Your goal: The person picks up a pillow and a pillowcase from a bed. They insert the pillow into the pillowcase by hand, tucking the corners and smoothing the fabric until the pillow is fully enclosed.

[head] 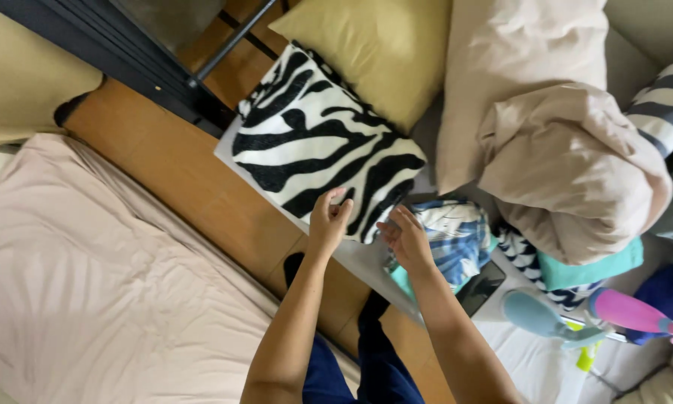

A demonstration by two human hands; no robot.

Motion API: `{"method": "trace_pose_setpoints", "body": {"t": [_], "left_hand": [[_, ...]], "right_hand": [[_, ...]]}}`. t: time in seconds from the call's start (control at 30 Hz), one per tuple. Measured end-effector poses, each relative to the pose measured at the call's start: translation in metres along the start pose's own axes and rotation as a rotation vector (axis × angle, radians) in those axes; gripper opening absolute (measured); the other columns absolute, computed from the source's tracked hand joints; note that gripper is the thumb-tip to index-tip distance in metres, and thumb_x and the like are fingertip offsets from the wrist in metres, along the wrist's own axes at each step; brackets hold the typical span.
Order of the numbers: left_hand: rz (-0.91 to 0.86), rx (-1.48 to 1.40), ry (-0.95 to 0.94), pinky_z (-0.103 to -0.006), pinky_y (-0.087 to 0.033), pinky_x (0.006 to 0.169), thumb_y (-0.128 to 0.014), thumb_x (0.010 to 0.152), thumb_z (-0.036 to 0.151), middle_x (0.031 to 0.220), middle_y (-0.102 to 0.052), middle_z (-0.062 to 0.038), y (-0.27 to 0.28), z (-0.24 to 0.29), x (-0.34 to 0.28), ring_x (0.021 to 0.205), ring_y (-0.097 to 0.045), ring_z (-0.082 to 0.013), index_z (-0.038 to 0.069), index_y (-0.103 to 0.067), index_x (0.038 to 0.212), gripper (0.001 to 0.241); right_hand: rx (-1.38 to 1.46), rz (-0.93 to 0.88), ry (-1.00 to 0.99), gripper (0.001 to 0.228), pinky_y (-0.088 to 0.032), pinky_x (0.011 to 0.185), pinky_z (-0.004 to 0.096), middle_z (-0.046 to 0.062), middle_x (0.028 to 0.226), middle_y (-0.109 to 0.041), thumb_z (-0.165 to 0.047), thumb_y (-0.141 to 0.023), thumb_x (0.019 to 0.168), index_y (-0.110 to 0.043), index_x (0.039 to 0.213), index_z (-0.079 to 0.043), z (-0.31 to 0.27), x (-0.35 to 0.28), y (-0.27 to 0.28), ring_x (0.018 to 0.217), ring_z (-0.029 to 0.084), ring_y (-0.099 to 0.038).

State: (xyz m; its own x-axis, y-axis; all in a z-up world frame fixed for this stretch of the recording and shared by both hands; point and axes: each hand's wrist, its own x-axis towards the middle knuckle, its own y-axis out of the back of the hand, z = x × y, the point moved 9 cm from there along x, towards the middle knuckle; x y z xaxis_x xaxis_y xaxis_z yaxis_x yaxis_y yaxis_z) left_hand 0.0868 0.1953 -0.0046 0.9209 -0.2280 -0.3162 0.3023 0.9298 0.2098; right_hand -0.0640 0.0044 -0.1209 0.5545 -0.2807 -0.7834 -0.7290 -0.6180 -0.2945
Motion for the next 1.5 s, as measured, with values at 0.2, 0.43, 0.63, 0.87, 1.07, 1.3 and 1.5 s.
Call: {"method": "trace_pose_setpoints", "body": {"t": [0.2, 0.43, 0.63, 0.87, 1.07, 1.3, 1.5], "left_hand": [[0.053, 0.188, -0.203, -0.0296, -0.057, 0.072, -0.069, 0.099, 0.023, 0.144, -0.051, -0.018, 0.079, 0.020, 0.071, 0.084, -0.064, -0.0124, 0.007, -0.053, 0.142, 0.049], [0.039, 0.315, 0.061, -0.0353, -0.059, 0.078, -0.072, 0.089, 0.030, 0.167, -0.011, -0.028, 0.059, -0.049, 0.154, 0.098, -0.070, -0.0291, 0.014, -0.023, 0.160, 0.088], [-0.004, 0.525, -0.211, -0.0534, -0.039, 0.109, -0.087, 0.097, 0.039, 0.161, -0.025, -0.032, 0.110, -0.081, 0.224, 0.140, -0.040, -0.0513, -0.006, -0.020, 0.162, 0.104], [-0.142, 0.629, 0.092, -0.0438, -0.054, 0.092, -0.075, 0.091, 0.041, 0.120, -0.070, -0.021, 0.112, -0.029, 0.196, 0.108, -0.068, -0.0372, 0.000, -0.067, 0.123, 0.053], [-0.043, 0.441, 0.005, -0.0383, -0.057, 0.084, -0.073, 0.088, 0.023, 0.132, -0.057, -0.017, 0.114, 0.069, 0.154, 0.095, -0.070, -0.0313, 0.007, -0.057, 0.131, 0.049], [-0.242, 0.239, -0.384, -0.0264, -0.059, 0.078, -0.064, 0.100, 0.006, 0.124, -0.074, -0.010, 0.028, 0.061, 0.099, 0.101, -0.072, -0.0178, 0.009, -0.069, 0.100, 0.007], [-0.407, -0.003, -0.127, -0.0234, -0.056, 0.068, -0.071, 0.097, 0.022, 0.107, -0.073, -0.008, -0.047, 0.055, 0.065, 0.089, -0.071, -0.0127, 0.005, -0.068, 0.114, 0.024]], "right_hand": [[0.062, 0.307, 0.037, 0.083, -0.052, 0.062, 0.037, 0.000, 0.127, -0.059, -0.021, -0.064, 0.096, -0.012, 0.161, -0.020, 0.013, 0.018, -0.035, 0.089, 0.021, -0.071], [-0.096, 0.569, 0.206, 0.096, -0.050, 0.048, 0.030, 0.007, 0.090, -0.065, -0.024, -0.075, 0.090, -0.011, 0.161, -0.014, 0.016, 0.022, -0.047, 0.066, 0.015, -0.063], [-0.101, 0.534, 0.126, 0.057, -0.049, 0.048, 0.027, 0.004, 0.080, -0.063, -0.033, -0.082, 0.089, -0.052, 0.128, -0.004, 0.024, 0.024, -0.028, 0.057, 0.012, -0.060], [0.013, 0.422, 0.119, 0.037, -0.040, 0.042, 0.026, 0.003, 0.072, -0.061, -0.027, -0.077, 0.092, -0.055, 0.113, -0.007, 0.006, 0.000, -0.058, 0.048, 0.012, -0.054], [-0.034, 0.377, 0.274, 0.028, -0.043, 0.042, 0.026, 0.005, 0.080, -0.063, -0.018, -0.069, 0.096, -0.052, 0.115, -0.008, 0.003, -0.010, -0.056, 0.051, 0.013, -0.058], [-0.266, 0.470, 0.392, 0.030, -0.048, 0.049, 0.027, 0.009, 0.113, -0.064, -0.015, -0.064, 0.099, -0.053, 0.126, -0.007, -0.013, -0.015, -0.009, 0.072, 0.015, -0.067], [0.159, 0.421, 0.214, 0.032, -0.047, 0.056, 0.029, 0.005, 0.116, -0.067, -0.027, -0.058, 0.104, -0.056, 0.132, -0.012, -0.045, -0.015, 0.027, 0.075, 0.018, -0.066]]}}
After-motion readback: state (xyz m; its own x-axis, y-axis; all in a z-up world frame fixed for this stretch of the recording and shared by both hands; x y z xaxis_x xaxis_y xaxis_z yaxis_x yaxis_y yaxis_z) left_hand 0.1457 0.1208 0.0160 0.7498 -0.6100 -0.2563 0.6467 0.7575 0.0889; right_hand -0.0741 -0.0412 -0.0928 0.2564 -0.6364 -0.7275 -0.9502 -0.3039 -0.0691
